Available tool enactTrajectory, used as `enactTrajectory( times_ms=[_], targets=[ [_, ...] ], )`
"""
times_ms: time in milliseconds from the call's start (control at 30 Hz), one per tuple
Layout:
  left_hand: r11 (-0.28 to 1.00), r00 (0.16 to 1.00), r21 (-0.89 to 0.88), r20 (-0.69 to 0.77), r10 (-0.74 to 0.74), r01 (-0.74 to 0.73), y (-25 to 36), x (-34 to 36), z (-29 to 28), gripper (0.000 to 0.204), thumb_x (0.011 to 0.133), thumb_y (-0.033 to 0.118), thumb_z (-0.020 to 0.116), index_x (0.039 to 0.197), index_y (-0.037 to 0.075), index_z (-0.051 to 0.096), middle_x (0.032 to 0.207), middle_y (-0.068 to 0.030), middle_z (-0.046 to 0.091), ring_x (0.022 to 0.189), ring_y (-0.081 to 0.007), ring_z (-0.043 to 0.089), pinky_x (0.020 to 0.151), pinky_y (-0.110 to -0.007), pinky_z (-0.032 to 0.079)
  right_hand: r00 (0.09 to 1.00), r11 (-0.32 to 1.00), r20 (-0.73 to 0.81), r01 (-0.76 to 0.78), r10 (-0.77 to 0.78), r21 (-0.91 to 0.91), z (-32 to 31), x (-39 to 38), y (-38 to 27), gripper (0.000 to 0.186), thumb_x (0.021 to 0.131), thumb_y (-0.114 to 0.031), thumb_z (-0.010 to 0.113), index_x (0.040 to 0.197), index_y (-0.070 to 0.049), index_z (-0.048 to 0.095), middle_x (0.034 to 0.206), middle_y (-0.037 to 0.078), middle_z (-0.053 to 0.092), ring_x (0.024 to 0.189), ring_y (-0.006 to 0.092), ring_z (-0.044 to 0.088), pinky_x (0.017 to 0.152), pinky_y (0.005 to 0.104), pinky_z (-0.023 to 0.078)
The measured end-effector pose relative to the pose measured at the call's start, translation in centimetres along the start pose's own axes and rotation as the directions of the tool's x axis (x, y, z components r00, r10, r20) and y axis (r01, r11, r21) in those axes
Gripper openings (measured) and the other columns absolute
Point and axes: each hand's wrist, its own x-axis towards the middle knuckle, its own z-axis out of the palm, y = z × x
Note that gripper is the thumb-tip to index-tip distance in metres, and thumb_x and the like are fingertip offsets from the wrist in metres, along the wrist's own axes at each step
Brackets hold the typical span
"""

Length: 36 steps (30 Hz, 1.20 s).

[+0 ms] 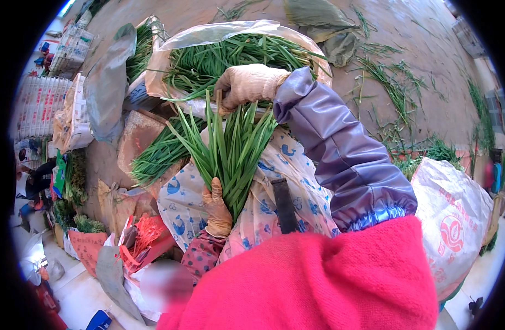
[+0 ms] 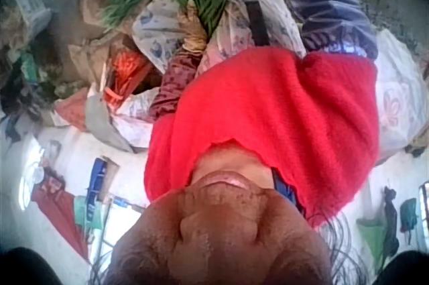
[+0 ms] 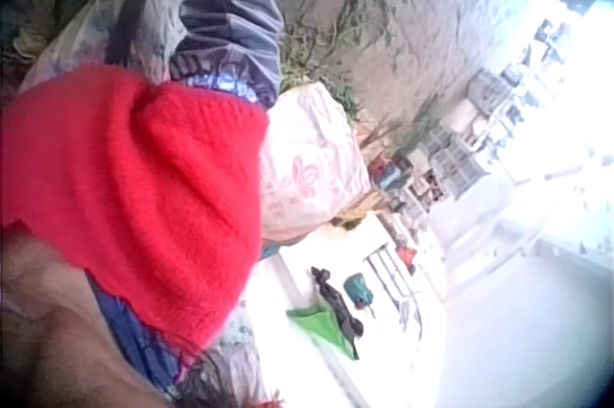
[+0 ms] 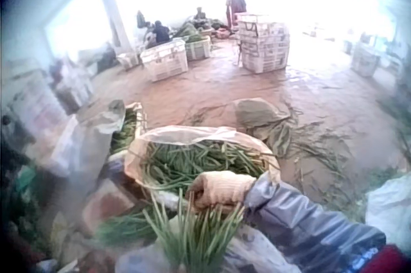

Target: The person sorts through bundles of green onions, removes yellowed or damaged leaves by hand, aligns the stalks, and ties a bunch together using a red plastic strap on a wooden board.

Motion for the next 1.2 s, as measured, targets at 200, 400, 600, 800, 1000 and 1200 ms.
enactTrajectory(
  times_ms=[200, 400, 600, 800, 1000, 1200],
  targets=[
    [0.982, 0.995, -0.17, 0.067, -0.075, 0.085, 1.7, -0.4, 0.9, 0.041, 0.093, 0.036, 0.059, 0.118, 0.004, 0.055, 0.103, -0.0043, 0.062, 0.087, -0.0139, 0.058, 0.078, -0.029, 0.049, 1.0, 0.999, 0.006, -0.002, 0.002, 0.044, 0.3, -0.2, 0.6, 0.025, 0.073, -0.017, 0.071, 0.098, -0.012, 0.071, 0.082, 0.002, 0.07, 0.076, 0.0133, 0.065, 0.071, 0.0277, 0.05],
    [0.995, 0.994, -0.021, 0.045, -0.097, 0.098, 1.9, -0.2, 0.6, 0.043, 0.095, 0.037, 0.056, 0.123, 0.005, 0.052, 0.109, -0.0052, 0.061, 0.091, -0.0151, 0.06, 0.081, -0.029, 0.05, 0.81, 0.952, -0.554, 0.017, -0.192, -0.305, -0.5, 0.5, 3.2, 0.014, 0.078, -0.018, 0.069, 0.089, -0.01, 0.07, 0.082, 0.006, 0.07, 0.075, 0.0182, 0.067, 0.073, 0.0307, 0.054],
    [0.996, 0.998, -0.061, -0.002, -0.068, 0.067, 0.6, 0.1, 0.9, 0.045, 0.093, 0.04, 0.058, 0.114, 0.0, 0.054, 0.101, -0.0058, 0.061, 0.084, -0.015, 0.058, 0.075, -0.028, 0.05, 0.398, 0.902, -0.898, -0.431, 0.188, -0.002, -8.6, -5.2, 5.1, 0.03, 0.082, -0.02, 0.066, 0.11, -0.009, 0.062, 0.098, 0.009, 0.067, 0.08, 0.0224, 0.064, 0.069, 0.0327, 0.052],
    [0.979, 0.991, -0.168, 0.092, -0.098, 0.112, 1.0, 0.4, 0.3, 0.04, 0.096, 0.035, 0.054, 0.121, 0.005, 0.052, 0.109, -0.0075, 0.062, 0.088, -0.0185, 0.063, 0.076, -0.032, 0.054, 0.916, 0.993, -0.382, 0.107, -0.119, -0.055, 0.2, -2.0, 6.1, 0.06, 0.076, -0.015, 0.07, 0.132, -0.008, 0.051, 0.096, 0.007, 0.07, 0.08, 0.018, 0.066, 0.078, 0.0324, 0.052],
    [0.97, 0.99, -0.208, 0.095, -0.107, 0.125, 1.8, 0.0, 1.3, 0.04, 0.095, 0.035, 0.056, 0.119, 0.003, 0.053, 0.105, -0.0069, 0.063, 0.085, -0.0169, 0.063, 0.074, -0.03, 0.054, 0.979, 0.937, -0.195, 0.01, 0.062, 0.349, 3.4, -0.3, 6.9, 0.051, 0.073, -0.017, 0.07, 0.122, -0.004, 0.06, 0.095, 0.008, 0.07, 0.085, 0.0157, 0.065, 0.077, 0.0278, 0.05],
    [0.995, 0.995, -0.05, 0.04, -0.087, 0.089, 1.6, 0.3, 0.8, 0.042, 0.096, 0.036, 0.054, 0.12, 0.001, 0.052, 0.104, -0.0073, 0.063, 0.084, -0.0158, 0.062, 0.073, -0.029, 0.053, 0.992, 0.706, -0.126, 0.075, 0.02, 0.705, 3.9, -0.5, 6.7, 0.043, 0.078, -0.003, 0.068, 0.12, -0.003, 0.061, 0.094, 0.003, 0.068, 0.083, 0.0105, 0.061, 0.077, 0.024, 0.049]
  ],
)
